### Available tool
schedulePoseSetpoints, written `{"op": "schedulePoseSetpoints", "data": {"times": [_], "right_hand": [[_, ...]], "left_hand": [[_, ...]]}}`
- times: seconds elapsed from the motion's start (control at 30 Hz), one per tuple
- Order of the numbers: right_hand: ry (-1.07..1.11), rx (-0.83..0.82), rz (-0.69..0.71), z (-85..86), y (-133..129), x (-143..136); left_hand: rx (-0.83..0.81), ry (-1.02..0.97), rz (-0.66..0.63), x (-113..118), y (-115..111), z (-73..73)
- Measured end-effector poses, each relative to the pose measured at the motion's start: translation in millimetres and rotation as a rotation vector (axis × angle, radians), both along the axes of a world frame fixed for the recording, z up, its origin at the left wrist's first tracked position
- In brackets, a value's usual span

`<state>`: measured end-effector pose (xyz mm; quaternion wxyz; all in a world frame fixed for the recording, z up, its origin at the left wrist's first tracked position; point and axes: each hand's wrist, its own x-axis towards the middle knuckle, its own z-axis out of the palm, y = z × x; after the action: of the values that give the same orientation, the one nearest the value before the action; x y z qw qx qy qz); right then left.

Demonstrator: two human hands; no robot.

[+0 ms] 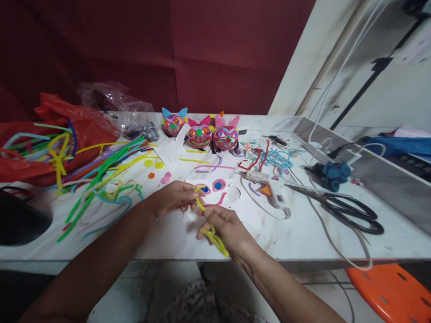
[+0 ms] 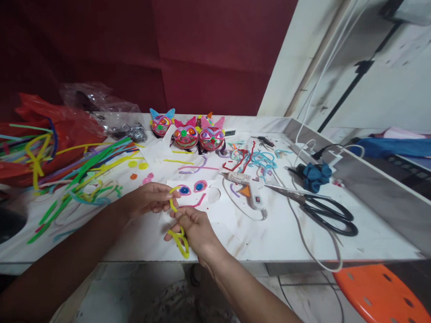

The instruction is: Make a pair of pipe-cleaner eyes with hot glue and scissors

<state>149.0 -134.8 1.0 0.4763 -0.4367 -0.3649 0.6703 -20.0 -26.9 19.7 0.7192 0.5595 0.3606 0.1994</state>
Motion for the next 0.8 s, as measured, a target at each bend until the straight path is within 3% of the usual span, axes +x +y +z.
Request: {"op": "schedulePoseSetpoints", "data": {"times": [0.4,0.67,0.8], "right_hand": [[-0.044,-0.033,0.059,-0.4,-4.8,-5.7],[-0.058,0.0,0.129,-0.7,-12.2,-6.3],[-0.228,0.099,0.209,8.9,-22.2,5.0]], "left_hand": [[-0.04,-0.04,-0.009,2.5,-1.8,0.5],[0.046,0.018,0.028,0.3,-1.1,5.7],[0.025,0.001,0.044,1.2,-3.1,10.3]]}}
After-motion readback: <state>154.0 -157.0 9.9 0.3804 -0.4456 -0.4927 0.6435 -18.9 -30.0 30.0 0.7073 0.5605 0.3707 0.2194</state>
